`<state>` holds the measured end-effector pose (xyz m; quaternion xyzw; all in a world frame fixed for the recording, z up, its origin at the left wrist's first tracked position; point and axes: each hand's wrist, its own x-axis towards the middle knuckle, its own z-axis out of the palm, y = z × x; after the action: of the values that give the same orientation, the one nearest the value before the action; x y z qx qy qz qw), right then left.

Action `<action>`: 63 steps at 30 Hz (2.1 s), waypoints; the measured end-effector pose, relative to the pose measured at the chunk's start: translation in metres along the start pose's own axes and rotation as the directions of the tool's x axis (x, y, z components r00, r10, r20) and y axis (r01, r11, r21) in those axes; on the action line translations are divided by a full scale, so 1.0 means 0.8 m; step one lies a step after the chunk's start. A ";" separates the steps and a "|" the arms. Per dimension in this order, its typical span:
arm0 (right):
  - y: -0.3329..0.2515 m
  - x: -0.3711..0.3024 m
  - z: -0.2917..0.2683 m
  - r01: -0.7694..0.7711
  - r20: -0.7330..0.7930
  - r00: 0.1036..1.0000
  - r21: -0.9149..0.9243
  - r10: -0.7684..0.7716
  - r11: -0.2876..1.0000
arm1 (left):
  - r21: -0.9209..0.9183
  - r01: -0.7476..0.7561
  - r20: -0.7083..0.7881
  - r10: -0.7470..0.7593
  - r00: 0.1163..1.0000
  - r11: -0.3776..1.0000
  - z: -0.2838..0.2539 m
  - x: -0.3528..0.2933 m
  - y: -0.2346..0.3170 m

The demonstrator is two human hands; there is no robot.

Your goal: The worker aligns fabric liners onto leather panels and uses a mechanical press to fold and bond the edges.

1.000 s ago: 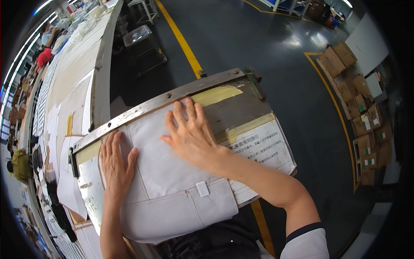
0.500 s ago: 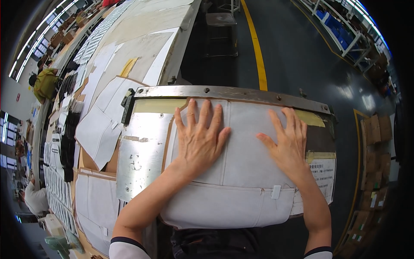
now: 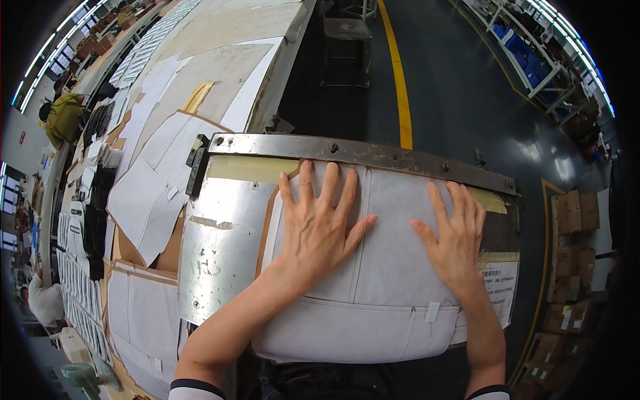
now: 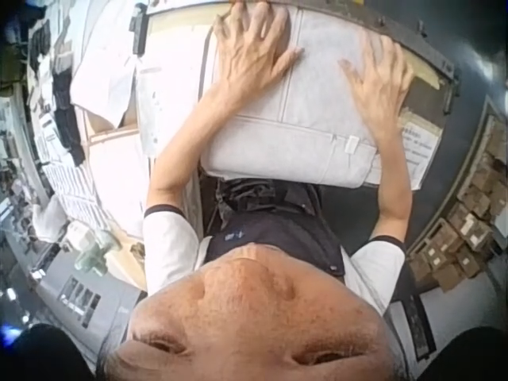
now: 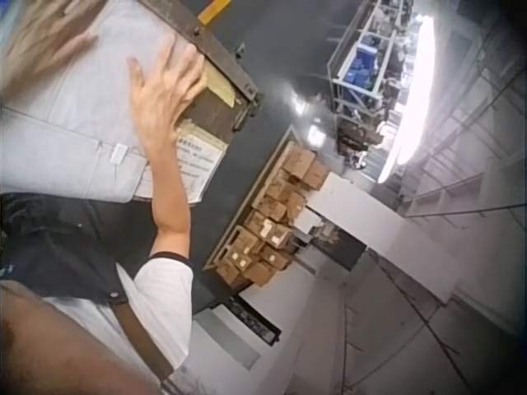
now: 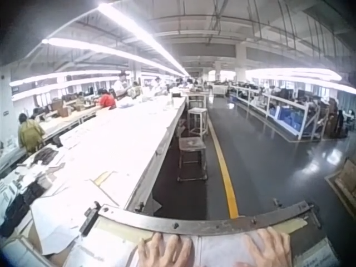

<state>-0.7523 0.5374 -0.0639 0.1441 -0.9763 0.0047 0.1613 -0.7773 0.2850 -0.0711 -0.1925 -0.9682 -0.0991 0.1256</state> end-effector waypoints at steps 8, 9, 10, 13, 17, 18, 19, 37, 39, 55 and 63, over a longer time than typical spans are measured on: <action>-0.001 -0.001 0.005 -0.001 -0.010 1.000 0.058 0.002 0.998 | -0.020 -0.009 0.014 0.010 1.000 1.000 -0.003 -0.002 0.000; -0.003 -0.001 0.005 -0.004 0.000 1.000 0.085 0.004 0.996 | -0.006 -0.010 0.025 0.010 1.000 1.000 -0.003 -0.001 0.000; -0.003 -0.002 0.003 -0.013 0.006 1.000 0.077 0.013 0.997 | 0.009 -0.010 0.037 0.010 0.999 1.000 -0.002 0.000 -0.001; -0.003 -0.005 -0.001 -0.001 0.033 0.999 0.104 -0.003 0.995 | 0.032 -0.018 0.019 0.018 1.000 0.999 0.000 0.002 -0.002; -0.003 -0.005 0.001 0.018 0.042 0.999 0.028 -0.019 0.999 | 0.070 -0.032 -0.006 0.033 0.999 0.997 0.004 0.004 -0.002; -0.002 -0.005 0.001 0.031 0.042 0.999 0.014 -0.031 0.999 | 0.076 -0.036 -0.015 0.037 0.999 0.996 0.005 0.003 -0.002; -0.002 -0.005 0.002 0.028 0.044 0.999 0.014 -0.029 1.000 | 0.087 -0.040 -0.015 0.042 0.999 0.995 0.004 0.002 -0.003; -0.001 -0.008 0.012 0.033 -0.046 0.999 0.128 -0.027 0.991 | 0.089 -0.026 -0.068 0.033 0.997 0.996 0.001 0.012 0.018; -0.001 -0.007 0.013 0.031 -0.058 0.998 0.132 -0.023 0.991 | 0.114 0.038 0.065 -0.046 0.997 0.993 -0.005 0.010 0.025; -0.001 -0.008 0.018 0.044 -0.087 0.996 0.122 -0.033 0.992 | 0.091 0.055 0.034 -0.059 0.998 0.994 -0.008 0.014 0.035; -0.003 -0.006 0.018 0.038 -0.072 0.997 0.133 -0.029 0.990 | 0.051 0.069 -0.039 -0.067 0.997 0.996 0.006 0.013 0.027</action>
<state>-0.7516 0.5357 -0.0790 0.1706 -0.9650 0.0730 0.1855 -0.7788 0.3091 -0.0701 -0.1541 -0.9740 -0.0817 0.1449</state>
